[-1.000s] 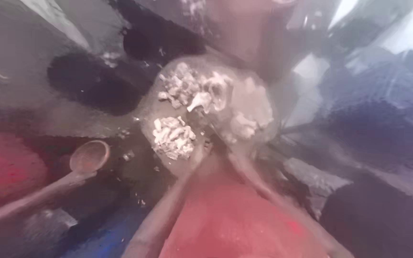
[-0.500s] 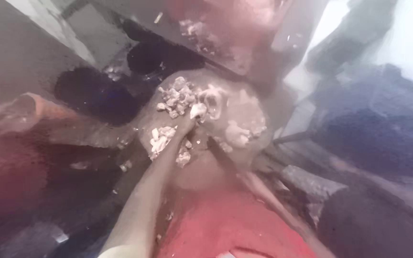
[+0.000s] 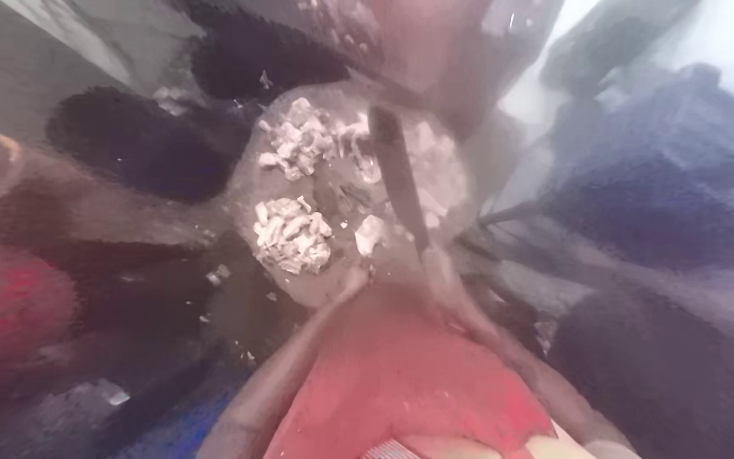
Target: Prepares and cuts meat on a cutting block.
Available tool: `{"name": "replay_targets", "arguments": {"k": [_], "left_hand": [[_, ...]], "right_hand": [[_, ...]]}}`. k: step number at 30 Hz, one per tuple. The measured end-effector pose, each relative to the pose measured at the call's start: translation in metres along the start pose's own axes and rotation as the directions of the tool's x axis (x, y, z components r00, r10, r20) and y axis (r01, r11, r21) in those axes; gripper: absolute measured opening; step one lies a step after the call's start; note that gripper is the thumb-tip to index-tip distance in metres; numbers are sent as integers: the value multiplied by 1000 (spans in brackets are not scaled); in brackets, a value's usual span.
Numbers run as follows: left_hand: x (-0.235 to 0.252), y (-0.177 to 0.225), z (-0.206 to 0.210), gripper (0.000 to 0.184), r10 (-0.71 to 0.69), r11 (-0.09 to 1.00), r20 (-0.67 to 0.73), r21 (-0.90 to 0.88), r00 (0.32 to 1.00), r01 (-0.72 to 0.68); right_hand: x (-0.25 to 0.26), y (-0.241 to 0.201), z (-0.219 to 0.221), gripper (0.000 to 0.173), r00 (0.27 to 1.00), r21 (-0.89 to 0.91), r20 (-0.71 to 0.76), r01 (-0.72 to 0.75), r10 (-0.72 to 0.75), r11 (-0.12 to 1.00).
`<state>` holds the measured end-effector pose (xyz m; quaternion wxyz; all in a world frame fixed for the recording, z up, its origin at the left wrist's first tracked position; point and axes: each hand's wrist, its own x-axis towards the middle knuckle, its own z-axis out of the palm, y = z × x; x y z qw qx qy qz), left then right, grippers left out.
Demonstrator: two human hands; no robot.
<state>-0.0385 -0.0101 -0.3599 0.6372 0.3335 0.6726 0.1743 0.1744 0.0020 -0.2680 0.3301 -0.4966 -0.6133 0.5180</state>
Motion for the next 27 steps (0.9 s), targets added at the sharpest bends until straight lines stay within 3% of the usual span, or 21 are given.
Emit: {"name": "replay_targets", "arguments": {"k": [2, 4, 5, 6, 8, 10, 12, 14, 16, 18, 20, 22, 23, 24, 25, 27], "left_hand": [[-15, 17, -2, 42, 32, 999, -6, 27, 999, -32], [-21, 24, -6, 42, 21, 991, -15, 130, 1000, -18], [-21, 23, -7, 41, 13, 981, -19, 193, 1000, -9], [-16, 18, -9, 40, 14, 970, -14, 244, 1000, -10], [-6, 2, -11, 43, 41, 980, -1, 197, 999, -40], [-2, -9, -26, 42, 126, 974, 9, 189, 992, -125], [4, -23, -39, 38, 181, 976, -11, 122, 983, -179], [10, -24, -45, 37, 167, 986, -99, 7, 981, -167], [15, -22, -46, 37, 137, 990, -173, -16, 975, -142], [13, -22, -40, 37, 128, 991, -202, 4, 971, -130], [11, -19, -35, 34, 160, 987, -207, 20, 965, -160], [10, -22, -29, 33, 204, 979, -232, 33, 951, -202], [9, -24, -27, 32, 223, 975, -247, 60, 943, -215], [8, -25, -28, 32, 245, 969, -243, 97, 939, -228], [11, -25, -28, 31, 231, 969, -252, 146, 940, -200], [9, -21, -33, 32, 203, 966, -229, 204, 952, -157]], "right_hand": [[-4, -15, 9, 67, 996, -20, -11, 84, -84, 996], [-2, 11, 29, 60, 998, -132, 7, 60, -59, 989], [1, 28, 39, 54, 1000, -258, 18, 3, 2, 966], [4, 46, 44, 50, 984, -347, 82, -118, 156, 930], [11, 80, 46, 50, 905, -397, 189, -284, 381, 873], [17, 91, 37, 55, 885, -416, 206, -307, 417, 856], [16, 87, 24, 55, 921, -482, 151, -248, 358, 840], [21, 54, 11, 48, 944, -480, 152, -188, 292, 857], [18, 7, 7, 44, 977, -367, 141, -101, 162, 925], [6, -25, 11, 49, 993, -166, 92, 85, -70, 983], [-5, -28, 22, 65, 961, -95, 18, 276, -276, 956], [-14, 11, 34, 62, 949, -201, 19, 312, -315, 928], [-18, 34, 39, 56, 980, -297, 72, 199, -186, 934], [-16, 48, 40, 50, 982, -382, 173, -4, 76, 924], [-10, 61, 41, 53, 917, -462, 245, -176, 315, 870], [0, 73, 43, 61, 827, -518, 284, -293, 485, 803]]}}
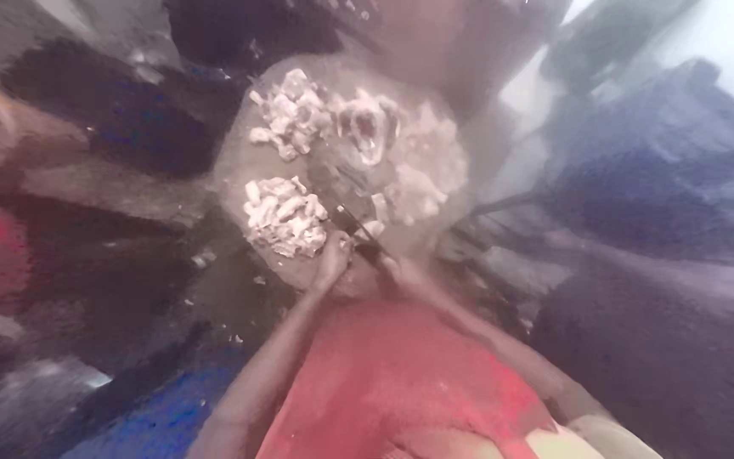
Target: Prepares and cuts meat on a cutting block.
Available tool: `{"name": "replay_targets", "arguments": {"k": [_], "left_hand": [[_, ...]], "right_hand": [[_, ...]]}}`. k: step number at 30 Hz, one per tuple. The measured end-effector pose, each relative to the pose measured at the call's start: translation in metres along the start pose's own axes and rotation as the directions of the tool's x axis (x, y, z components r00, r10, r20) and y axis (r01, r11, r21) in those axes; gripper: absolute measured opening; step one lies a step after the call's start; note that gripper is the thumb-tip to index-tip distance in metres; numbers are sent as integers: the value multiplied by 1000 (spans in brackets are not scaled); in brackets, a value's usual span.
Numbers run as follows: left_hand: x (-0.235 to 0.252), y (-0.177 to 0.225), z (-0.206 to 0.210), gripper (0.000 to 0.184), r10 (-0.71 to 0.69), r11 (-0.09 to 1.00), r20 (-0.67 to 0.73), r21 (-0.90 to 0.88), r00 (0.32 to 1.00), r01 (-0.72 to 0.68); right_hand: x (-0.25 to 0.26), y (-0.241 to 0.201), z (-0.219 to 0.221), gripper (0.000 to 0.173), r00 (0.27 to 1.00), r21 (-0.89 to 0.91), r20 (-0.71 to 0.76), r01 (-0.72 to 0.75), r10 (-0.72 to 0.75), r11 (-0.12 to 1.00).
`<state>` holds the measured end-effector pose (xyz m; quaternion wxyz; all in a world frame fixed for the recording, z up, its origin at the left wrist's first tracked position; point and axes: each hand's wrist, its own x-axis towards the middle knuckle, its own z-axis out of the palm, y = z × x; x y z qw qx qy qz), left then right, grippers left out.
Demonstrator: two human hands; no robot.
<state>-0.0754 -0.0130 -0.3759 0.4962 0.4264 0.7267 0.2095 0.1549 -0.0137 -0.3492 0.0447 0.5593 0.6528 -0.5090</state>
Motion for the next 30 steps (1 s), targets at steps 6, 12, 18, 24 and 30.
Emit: {"name": "replay_targets", "arguments": {"k": [6, 12, 18, 24, 30], "left_hand": [[-31, 81, -70, 24, 208, 971, 208, 72, 956, -227], [61, 156, -23, 37, 515, 756, 167, 373, 841, -537], [102, 154, 83, 49, 533, 558, 289, 586, 795, -588], [129, 184, 73, 64, 362, 486, 357, 716, 861, -501], [128, 185, 82, 47, 205, 517, 361, 749, 910, -414]], "right_hand": [[2, 4, -5, 66, 996, 41, 63, -62, 60, 997], [6, 13, 7, 50, 998, -152, 66, 22, -13, 988], [11, 23, 7, 54, 993, -156, 6, 114, -114, 981], [17, 18, -15, 59, 981, -148, 170, 124, -98, 981], [24, 12, -19, 55, 968, -140, 118, 238, -223, 961]]}}
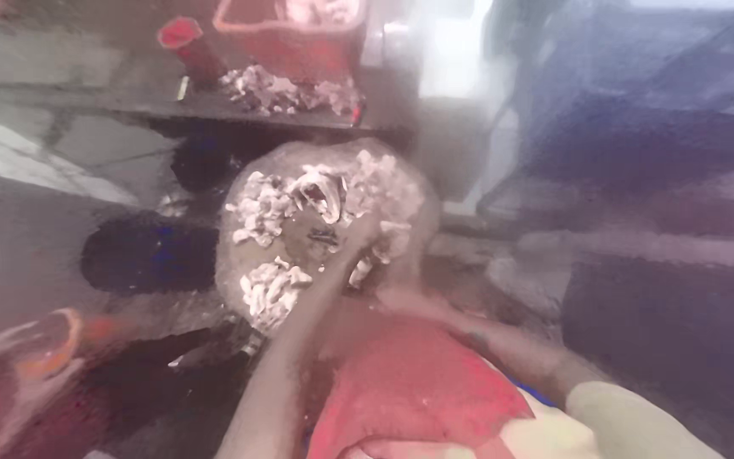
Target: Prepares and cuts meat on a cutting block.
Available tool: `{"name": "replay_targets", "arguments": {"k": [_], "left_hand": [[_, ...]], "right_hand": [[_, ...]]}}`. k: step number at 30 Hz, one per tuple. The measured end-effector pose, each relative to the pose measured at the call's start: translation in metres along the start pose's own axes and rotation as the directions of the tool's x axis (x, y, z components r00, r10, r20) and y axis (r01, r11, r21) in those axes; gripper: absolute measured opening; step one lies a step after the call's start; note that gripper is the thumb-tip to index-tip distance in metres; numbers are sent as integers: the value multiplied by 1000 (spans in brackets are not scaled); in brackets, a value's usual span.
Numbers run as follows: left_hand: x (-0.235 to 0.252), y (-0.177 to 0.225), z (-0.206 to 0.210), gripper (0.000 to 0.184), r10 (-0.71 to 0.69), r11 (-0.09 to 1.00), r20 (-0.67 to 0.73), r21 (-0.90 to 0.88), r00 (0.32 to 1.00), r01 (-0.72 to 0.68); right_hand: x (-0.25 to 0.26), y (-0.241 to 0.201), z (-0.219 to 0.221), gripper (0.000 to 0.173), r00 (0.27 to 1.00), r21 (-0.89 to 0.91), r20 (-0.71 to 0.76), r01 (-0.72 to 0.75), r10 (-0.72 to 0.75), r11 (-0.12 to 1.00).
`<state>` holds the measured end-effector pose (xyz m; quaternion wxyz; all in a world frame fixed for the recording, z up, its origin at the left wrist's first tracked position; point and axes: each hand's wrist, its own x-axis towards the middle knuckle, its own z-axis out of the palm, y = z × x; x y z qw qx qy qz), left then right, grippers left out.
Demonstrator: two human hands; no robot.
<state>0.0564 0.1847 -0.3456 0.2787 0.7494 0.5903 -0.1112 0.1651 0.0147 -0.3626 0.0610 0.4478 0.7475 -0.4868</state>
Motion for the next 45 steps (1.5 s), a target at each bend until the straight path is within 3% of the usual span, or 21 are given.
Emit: {"name": "replay_targets", "arguments": {"k": [3, 5, 7, 9, 13, 16, 17, 19, 23, 24, 29, 30, 31, 34, 37, 40, 45], "left_hand": [[-48, -4, -34, 41, 41, 991, -54, -122, 998, -47], [-82, -23, -40, 47, -81, 965, -130, -258, 988, 45], [-114, -47, -41, 36, -245, 855, -207, -508, 947, 111], [-140, -71, -33, 25, -357, 682, -240, -727, 903, 77], [-141, -120, 9, 39, -443, 418, -126, -905, 888, 80], [-120, -123, 23, 42, -450, 176, 62, -972, 891, 157], [-113, -118, 23, 43, -428, 147, 106, -972, 897, 185], [-94, -111, 24, 43, -386, 224, 92, -956, 918, 190], [-66, -90, -5, 52, -326, 579, 20, -786, 945, 216], [-62, -83, -10, 54, -333, 561, 24, -798, 943, 219], [-33, -64, -9, 52, -455, 52, 32, -997, 890, 62], [-31, -64, -12, 51, -469, 26, 31, -998, 883, 49], [-33, -65, -15, 49, -491, 70, 10, -996, 871, 50], [-80, -75, -39, 47, -445, 467, -166, -881, 880, 70], [-149, -93, -47, 40, -392, 621, -279, -783, 877, 28], [-195, -115, -41, 37, -427, 636, -339, -771, 838, 12], [-199, -117, -20, 41, -560, 365, -138, -926, 817, 94]], "right_hand": [[-17, 3, -4, 50, 995, 80, -98, 37, -29, 996], [-35, 15, -5, 49, 995, 177, -94, -11, 28, 984], [-50, 37, -9, 48, 990, 274, -116, -51, 85, 960], [-61, 56, -6, 46, 972, 359, -199, -47, 125, 932], [-62, 63, -9, 46, 946, 494, -173, -156, 272, 856], [-58, 53, 0, 44, 916, 554, -190, -198, 354, 809], [-55, 51, 6, 45, 902, 551, -209, -210, 377, 808], [-48, 44, 17, 46, 881, 531, -256, -215, 397, 820], [-49, 35, 21, 46, 855, 496, -280, -261, 436, 828], [-49, 37, 23, 47, 850, 507, -275, -268, 449, 819], [-52, 34, 27, 51, 840, 541, -320, -218, 438, 812], [-55, 30, 26, 52, 844, 540, -321, -209, 429, 816], [-59, 27, 27, 52, 853, 529, -317, -204, 414, 824], [-67, 24, 26, 48, 895, 422, -265, -226, 358, 878], [-80, 30, 13, 54, 932, 311, -148, -275, 332, 910], [-73, 47, -4, 49, 934, 315, -183, -239, 306, 919], [-42, 59, -20, 50, 895, 422, -336, -134, 292, 897]]}}
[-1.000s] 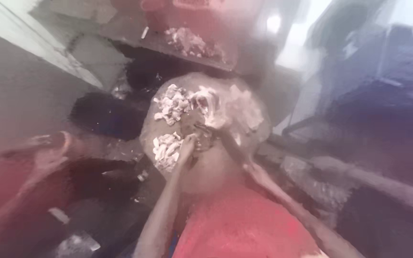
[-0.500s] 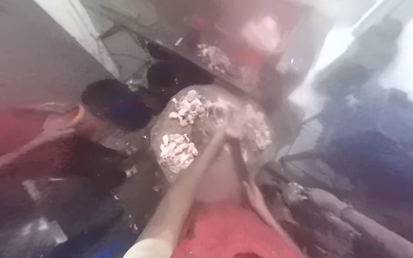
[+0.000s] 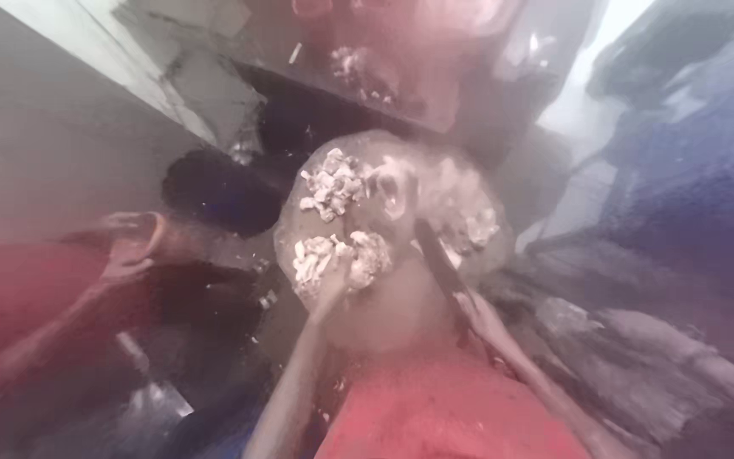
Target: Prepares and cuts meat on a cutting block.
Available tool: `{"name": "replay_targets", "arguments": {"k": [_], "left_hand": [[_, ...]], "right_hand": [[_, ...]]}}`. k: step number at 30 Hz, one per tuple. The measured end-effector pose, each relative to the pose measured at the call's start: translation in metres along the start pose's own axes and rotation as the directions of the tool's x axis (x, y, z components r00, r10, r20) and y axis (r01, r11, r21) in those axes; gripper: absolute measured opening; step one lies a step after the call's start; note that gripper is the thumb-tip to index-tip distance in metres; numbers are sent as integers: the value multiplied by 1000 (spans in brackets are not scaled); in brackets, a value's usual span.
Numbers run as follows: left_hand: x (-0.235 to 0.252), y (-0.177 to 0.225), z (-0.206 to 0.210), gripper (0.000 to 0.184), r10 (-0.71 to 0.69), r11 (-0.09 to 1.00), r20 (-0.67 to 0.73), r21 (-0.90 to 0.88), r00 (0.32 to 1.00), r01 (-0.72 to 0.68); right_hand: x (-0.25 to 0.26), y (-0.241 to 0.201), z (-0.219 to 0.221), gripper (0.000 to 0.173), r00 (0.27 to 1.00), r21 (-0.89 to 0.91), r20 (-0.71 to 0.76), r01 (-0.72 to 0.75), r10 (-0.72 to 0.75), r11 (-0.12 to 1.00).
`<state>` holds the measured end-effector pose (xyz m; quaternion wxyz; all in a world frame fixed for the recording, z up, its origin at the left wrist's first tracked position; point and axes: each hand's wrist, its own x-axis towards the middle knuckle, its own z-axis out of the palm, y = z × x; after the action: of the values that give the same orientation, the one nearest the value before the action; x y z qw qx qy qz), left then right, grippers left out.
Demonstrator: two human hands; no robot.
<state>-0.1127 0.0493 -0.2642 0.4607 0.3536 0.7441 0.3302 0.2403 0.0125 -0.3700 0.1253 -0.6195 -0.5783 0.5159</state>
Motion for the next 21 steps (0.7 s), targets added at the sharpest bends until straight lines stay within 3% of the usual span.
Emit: {"name": "replay_targets", "arguments": {"k": [3, 8, 11, 13, 14, 15, 16, 17, 18, 19, 21], "left_hand": [[13, -23, 35, 44, -49, 998, 74, -42, 996, 52], [31, -66, 84, 45, -7, 982, 79, 189, 997, -9], [21, -70, 86, 51, 27, 959, 77, 278, 997, -48], [22, -66, 86, 50, 32, 948, 75, 313, 997, -54], [21, -63, 84, 50, 32, 942, 85, 331, 996, -58], [20, -59, 82, 50, 31, 935, 105, 348, 994, -66], [20, -59, 80, 49, 39, 926, 124, 368, 991, -82], [20, -61, 79, 48, 54, 913, 125, 396, 991, -99], [21, -65, 79, 46, 60, 909, 111, 405, 992, -101], [20, -71, 76, 45, 82, 908, 120, 400, 989, -123], [19, -81, 62, 45, 94, 913, 104, 388, 990, -128]], "right_hand": [[12, -29, 3, 53, 998, 28, -21, 65, -65, 997], [-7, -106, -12, 53, 933, 119, -113, 354, -341, 928], [-40, -149, -18, 65, 782, 230, -244, 621, -574, 749], [-44, -155, -9, 67, 640, 151, -320, 763, -699, 629], [-38, -146, 3, 70, 606, 66, -350, 776, -714, 627], [-30, -130, 16, 73, 626, -24, -335, 741, -704, 671], [-22, -107, 30, 69, 705, -112, -254, 659, -662, 744], [-15, -86, 40, 59, 835, -178, -113, 516, -538, 838], [-6, -70, 46, 57, 946, -246, 67, 324, -317, 914], [3, -58, 49, 57, 977, -284, 172, 175, -129, 943], [13, -56, 46, 59, 978, -301, 205, 30, 34, 953]]}}
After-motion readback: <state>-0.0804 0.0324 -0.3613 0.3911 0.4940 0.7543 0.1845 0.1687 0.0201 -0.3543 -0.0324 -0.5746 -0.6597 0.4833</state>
